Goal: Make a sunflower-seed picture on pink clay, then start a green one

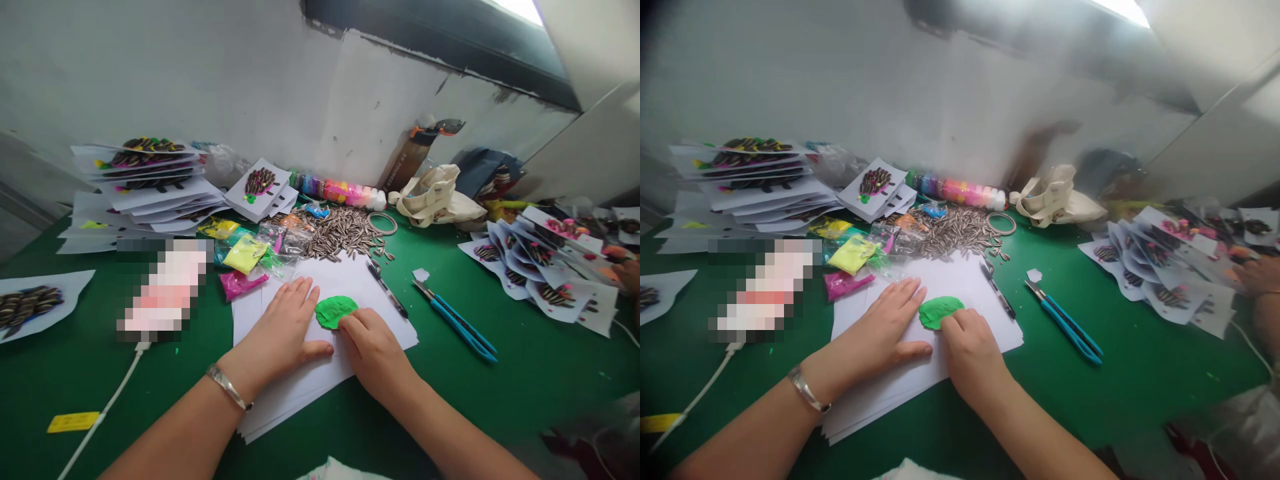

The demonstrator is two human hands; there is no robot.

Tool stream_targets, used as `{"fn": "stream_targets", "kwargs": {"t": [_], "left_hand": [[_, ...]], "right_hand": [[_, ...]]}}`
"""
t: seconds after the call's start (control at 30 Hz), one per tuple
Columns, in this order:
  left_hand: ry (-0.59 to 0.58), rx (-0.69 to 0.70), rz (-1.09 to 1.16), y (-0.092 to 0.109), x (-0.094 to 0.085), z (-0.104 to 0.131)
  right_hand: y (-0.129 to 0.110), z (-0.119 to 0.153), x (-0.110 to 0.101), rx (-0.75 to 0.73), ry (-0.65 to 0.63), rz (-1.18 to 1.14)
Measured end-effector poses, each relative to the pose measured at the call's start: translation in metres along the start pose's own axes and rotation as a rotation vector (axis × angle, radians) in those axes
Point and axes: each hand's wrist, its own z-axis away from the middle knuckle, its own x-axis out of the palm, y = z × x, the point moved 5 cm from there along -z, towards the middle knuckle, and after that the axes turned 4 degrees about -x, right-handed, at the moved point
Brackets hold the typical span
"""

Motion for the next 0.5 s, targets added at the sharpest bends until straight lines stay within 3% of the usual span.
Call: {"fn": "stream_targets", "kwargs": {"t": [0.37, 0.5], "left_hand": [[0.027, 0.009, -0.017, 0.001, 0.001, 0.0], [0.053, 0.03, -0.028, 0.001, 0.001, 0.001]], "right_hand": [[-0.012, -0.02, -0.001, 0.047, 0.048, -0.11], [0.0, -0.027, -0.014, 0.074, 0.069, -0.122]]}}
